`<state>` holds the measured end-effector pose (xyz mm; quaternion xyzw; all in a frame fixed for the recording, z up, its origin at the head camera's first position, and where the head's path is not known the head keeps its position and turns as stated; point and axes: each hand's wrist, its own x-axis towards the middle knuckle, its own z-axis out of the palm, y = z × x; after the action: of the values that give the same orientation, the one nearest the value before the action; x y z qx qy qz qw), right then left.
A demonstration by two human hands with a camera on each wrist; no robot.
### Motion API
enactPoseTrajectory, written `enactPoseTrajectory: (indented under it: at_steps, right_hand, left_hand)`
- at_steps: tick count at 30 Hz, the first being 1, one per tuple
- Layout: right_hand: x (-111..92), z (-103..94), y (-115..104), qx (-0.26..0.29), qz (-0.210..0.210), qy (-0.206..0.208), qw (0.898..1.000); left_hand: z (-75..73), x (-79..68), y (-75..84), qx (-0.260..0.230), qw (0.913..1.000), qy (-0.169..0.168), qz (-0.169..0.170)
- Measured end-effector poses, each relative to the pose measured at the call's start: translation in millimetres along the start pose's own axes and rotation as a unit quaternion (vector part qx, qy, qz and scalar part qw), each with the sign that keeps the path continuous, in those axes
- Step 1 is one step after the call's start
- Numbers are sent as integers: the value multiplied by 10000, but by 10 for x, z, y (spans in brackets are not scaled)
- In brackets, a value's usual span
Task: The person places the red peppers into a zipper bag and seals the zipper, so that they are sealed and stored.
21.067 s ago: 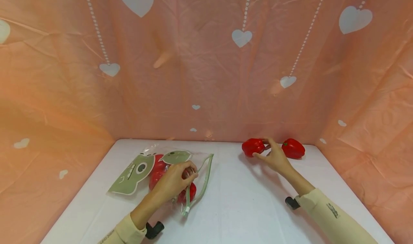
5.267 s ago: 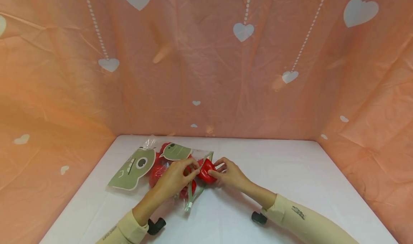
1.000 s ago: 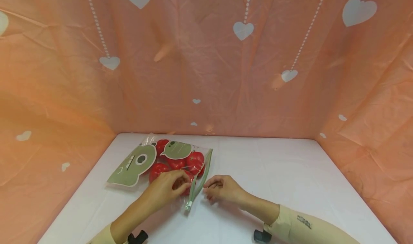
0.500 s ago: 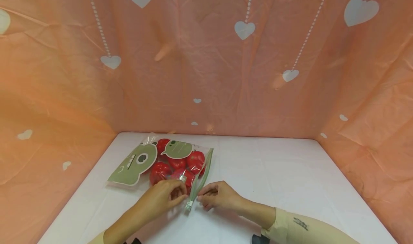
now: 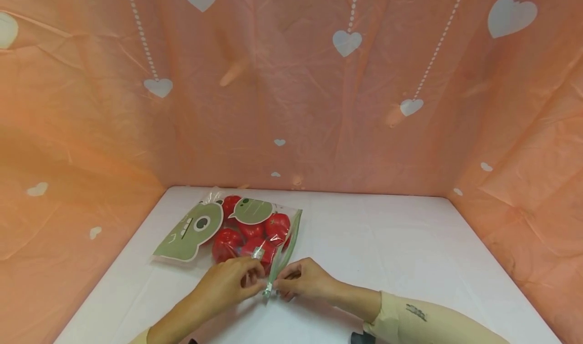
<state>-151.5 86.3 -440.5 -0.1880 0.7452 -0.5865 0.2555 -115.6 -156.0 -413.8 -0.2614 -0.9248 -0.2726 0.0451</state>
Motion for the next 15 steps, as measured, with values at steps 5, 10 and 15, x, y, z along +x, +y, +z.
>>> enactPoseTrajectory:
  at_steps: [5, 10, 15]
  right_hand:
    - [17, 14, -22, -116, -7, 18, 9999]
    - [46, 21, -35, -238, 24, 76, 9997]
    - [67, 43, -10, -334, 72, 25, 9994]
  left_hand:
    - [23, -9, 7, 89, 9999, 28, -48]
    - [48, -18, 7, 211, 9998, 52, -24]
    - [59, -22, 8, 306, 9995, 116, 8]
